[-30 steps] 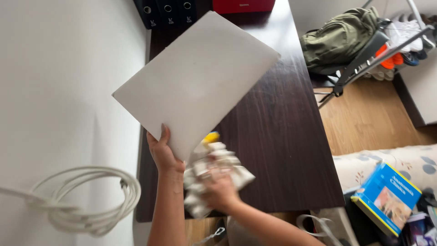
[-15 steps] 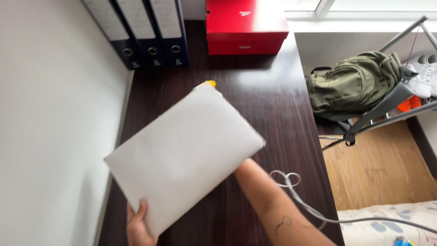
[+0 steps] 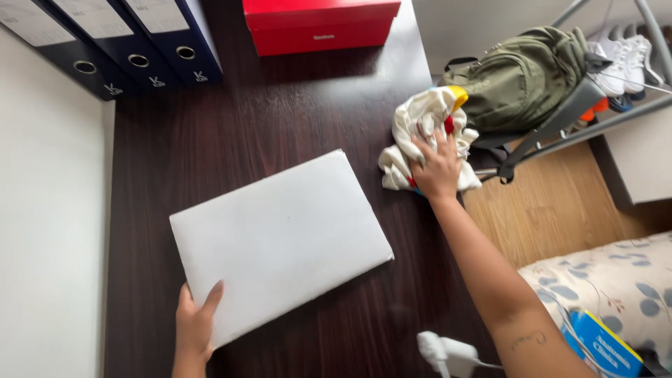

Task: Packing items into a box, cleaning a desk surface, and organizing papers into a folder

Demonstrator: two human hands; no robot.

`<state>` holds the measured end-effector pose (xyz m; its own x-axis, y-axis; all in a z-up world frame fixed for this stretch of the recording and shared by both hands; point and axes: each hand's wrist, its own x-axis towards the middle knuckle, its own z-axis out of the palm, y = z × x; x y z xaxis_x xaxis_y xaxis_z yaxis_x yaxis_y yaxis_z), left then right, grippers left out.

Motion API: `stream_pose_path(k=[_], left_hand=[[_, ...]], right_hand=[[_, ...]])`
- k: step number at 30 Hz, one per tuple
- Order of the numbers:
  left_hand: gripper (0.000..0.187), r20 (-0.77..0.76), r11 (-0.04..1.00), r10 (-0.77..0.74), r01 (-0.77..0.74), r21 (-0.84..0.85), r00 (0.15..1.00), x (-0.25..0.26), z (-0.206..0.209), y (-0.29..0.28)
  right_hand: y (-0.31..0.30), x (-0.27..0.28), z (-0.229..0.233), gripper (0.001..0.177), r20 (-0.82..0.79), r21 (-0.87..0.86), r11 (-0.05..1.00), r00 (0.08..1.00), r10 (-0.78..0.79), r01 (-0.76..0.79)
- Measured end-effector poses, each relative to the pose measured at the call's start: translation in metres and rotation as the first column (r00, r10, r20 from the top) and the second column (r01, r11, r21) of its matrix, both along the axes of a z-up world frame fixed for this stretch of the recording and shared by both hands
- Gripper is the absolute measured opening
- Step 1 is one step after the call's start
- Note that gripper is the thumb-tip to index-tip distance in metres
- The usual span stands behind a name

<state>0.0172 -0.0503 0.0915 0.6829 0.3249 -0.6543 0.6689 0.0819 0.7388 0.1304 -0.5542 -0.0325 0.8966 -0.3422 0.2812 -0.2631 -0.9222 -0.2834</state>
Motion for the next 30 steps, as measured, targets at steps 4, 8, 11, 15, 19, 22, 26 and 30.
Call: stream_pose_path(k=[4, 8, 11, 15, 19, 22, 26, 30], left_hand=[[0.113, 0.063, 0.926, -0.147, 0.114, 0.361, 0.987, -0.012, -0.005, -0.011], [0.111, 0.195, 0.96, -0.17, 0.119, 0.253, 0.966, -0.043, -0.022, -0.001], [0.113, 0.146, 0.916, -0.277, 0.215, 0.339, 0.95, -0.08, -0.045, 0.009], [0.097, 0.154, 0.884, -0.377, 0.305, 0.355, 0.914, -0.136, -0.044, 0.009], [0.082, 0.12, 0.866, -0.4, 0.331, 0.374, 0.909, -0.172, -0.059, 0.012], [0.083, 0.119, 0.858, -0.416, 0.346, 0.38, 0.901, -0.176, -0.048, 0.009], [0.082, 0.088, 0.811, -0.454, 0.37, 0.453, 0.887, -0.172, -0.089, 0.014], [0.059, 0.102, 0.767, -0.469, 0.347, 0.54, 0.877, -0.188, -0.121, 0.017]], right_hand=[[-0.038, -0.124, -0.006, 0.06, 0.092, -0.042, 0.982, 0.978, 0.189, -0.186], [-0.065, -0.22, 0.056, 0.055, -0.399, -0.347, 0.93, 0.878, -0.264, 0.122], [-0.014, -0.244, 0.116, 0.052, -0.219, -0.167, 0.972, 0.955, -0.199, 0.164], [0.125, -0.247, 0.104, 0.05, -0.046, 0.084, 0.937, 0.938, 0.343, -0.338], [0.212, -0.233, 0.058, 0.061, -0.333, -0.021, 0.959, 0.906, 0.26, -0.283], [0.236, -0.206, 0.057, 0.065, -0.228, 0.02, 0.989, 0.963, -0.141, 0.149], [0.355, -0.194, 0.116, 0.031, 0.208, -0.184, 0.977, 0.968, 0.144, -0.106], [0.414, -0.203, 0.058, 0.037, -0.028, 0.001, 0.86, 0.86, 0.51, -0.51]])
